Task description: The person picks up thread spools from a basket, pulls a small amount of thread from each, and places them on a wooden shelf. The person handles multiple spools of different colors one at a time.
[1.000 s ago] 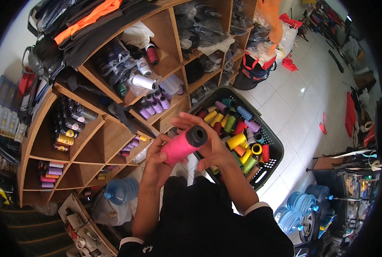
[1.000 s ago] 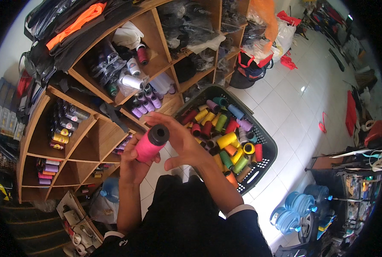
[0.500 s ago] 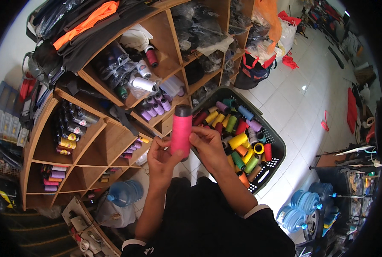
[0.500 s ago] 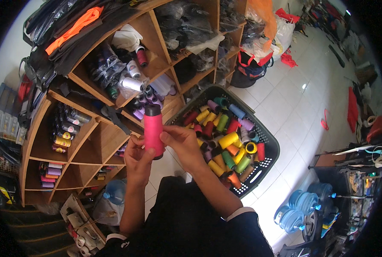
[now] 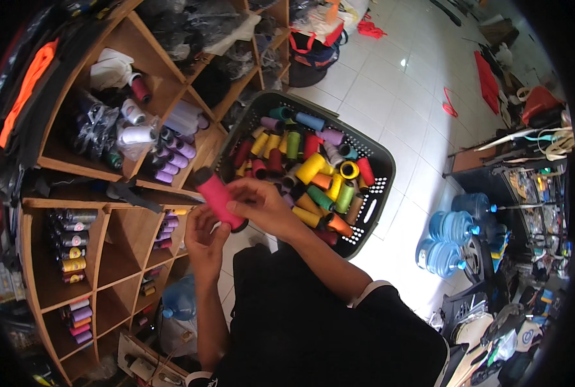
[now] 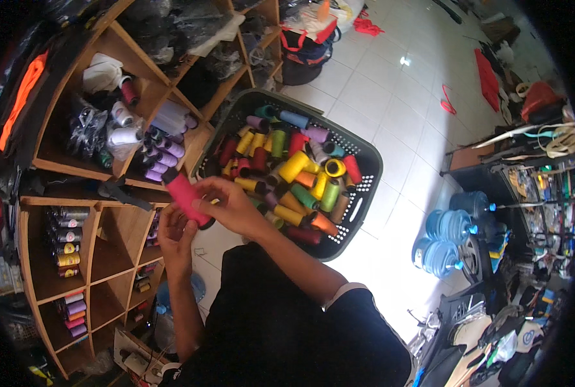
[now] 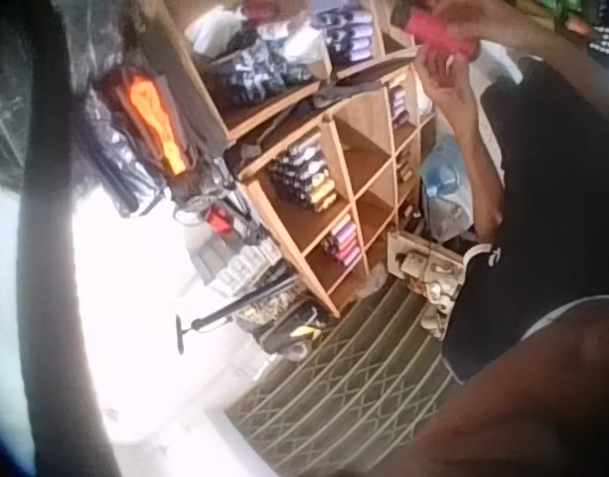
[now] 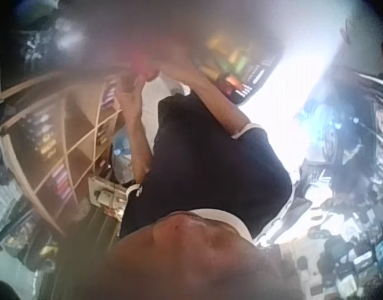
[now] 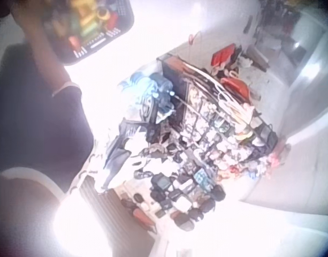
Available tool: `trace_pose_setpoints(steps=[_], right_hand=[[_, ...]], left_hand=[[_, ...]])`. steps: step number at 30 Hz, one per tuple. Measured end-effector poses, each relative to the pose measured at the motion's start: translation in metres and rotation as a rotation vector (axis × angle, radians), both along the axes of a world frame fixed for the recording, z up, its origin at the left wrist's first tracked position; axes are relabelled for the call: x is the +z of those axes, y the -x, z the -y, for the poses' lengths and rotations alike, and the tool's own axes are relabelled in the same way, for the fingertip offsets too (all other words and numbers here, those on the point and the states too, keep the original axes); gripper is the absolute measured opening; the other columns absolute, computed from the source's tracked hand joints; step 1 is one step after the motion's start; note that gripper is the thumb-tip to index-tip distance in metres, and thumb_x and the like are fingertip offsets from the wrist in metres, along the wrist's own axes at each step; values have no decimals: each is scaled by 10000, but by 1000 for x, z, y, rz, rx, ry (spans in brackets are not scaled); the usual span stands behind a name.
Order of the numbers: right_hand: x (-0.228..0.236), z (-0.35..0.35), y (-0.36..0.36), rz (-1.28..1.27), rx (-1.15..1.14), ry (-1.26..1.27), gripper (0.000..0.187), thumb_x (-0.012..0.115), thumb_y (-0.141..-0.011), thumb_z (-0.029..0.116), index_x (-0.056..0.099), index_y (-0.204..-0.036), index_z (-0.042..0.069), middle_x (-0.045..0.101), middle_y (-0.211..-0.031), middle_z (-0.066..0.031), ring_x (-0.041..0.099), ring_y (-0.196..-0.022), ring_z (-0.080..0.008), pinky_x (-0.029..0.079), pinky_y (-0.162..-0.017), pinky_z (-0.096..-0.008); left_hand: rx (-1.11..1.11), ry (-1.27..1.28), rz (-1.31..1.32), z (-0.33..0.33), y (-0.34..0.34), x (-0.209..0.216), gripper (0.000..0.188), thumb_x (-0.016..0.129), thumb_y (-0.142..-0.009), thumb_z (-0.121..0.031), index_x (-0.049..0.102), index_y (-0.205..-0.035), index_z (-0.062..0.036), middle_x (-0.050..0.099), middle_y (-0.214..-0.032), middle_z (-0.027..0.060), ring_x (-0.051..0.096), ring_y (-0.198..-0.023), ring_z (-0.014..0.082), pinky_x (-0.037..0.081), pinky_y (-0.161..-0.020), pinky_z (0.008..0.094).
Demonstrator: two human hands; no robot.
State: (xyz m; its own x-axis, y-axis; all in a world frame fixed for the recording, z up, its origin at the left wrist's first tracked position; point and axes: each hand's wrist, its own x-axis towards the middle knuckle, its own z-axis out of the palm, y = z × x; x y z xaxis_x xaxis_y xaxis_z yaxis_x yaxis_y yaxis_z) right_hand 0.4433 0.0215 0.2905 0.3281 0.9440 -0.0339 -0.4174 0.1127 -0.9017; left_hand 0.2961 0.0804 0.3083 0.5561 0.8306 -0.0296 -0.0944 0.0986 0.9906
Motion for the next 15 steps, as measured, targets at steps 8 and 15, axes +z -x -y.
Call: trace_pose_setpoints(steps=[8, 15], right_hand=[[-51, 29, 8, 457, -133, 52, 396, 694, -831, 161, 548, -1164, 3, 588, -1085, -122, 613, -900, -158, 502, -754, -308], [-98, 47, 0, 336, -228, 274, 417, 724, -794, 202, 525, -1119, 33, 606, -986, -85, 603, -871, -175, 491, -757, -315]], left_hand=[[-106, -92, -286, 2, -2, -53, 397, 703, -786, 10, 526, -1141, 19, 603, -1088, 116, 592, -1015, 188, 497, -863, 322], [-287, -21, -342, 7, -19, -90, 426, 715, -794, -26, 526, -1173, 18, 606, -1093, 122, 605, -1002, 206, 511, -845, 327]])
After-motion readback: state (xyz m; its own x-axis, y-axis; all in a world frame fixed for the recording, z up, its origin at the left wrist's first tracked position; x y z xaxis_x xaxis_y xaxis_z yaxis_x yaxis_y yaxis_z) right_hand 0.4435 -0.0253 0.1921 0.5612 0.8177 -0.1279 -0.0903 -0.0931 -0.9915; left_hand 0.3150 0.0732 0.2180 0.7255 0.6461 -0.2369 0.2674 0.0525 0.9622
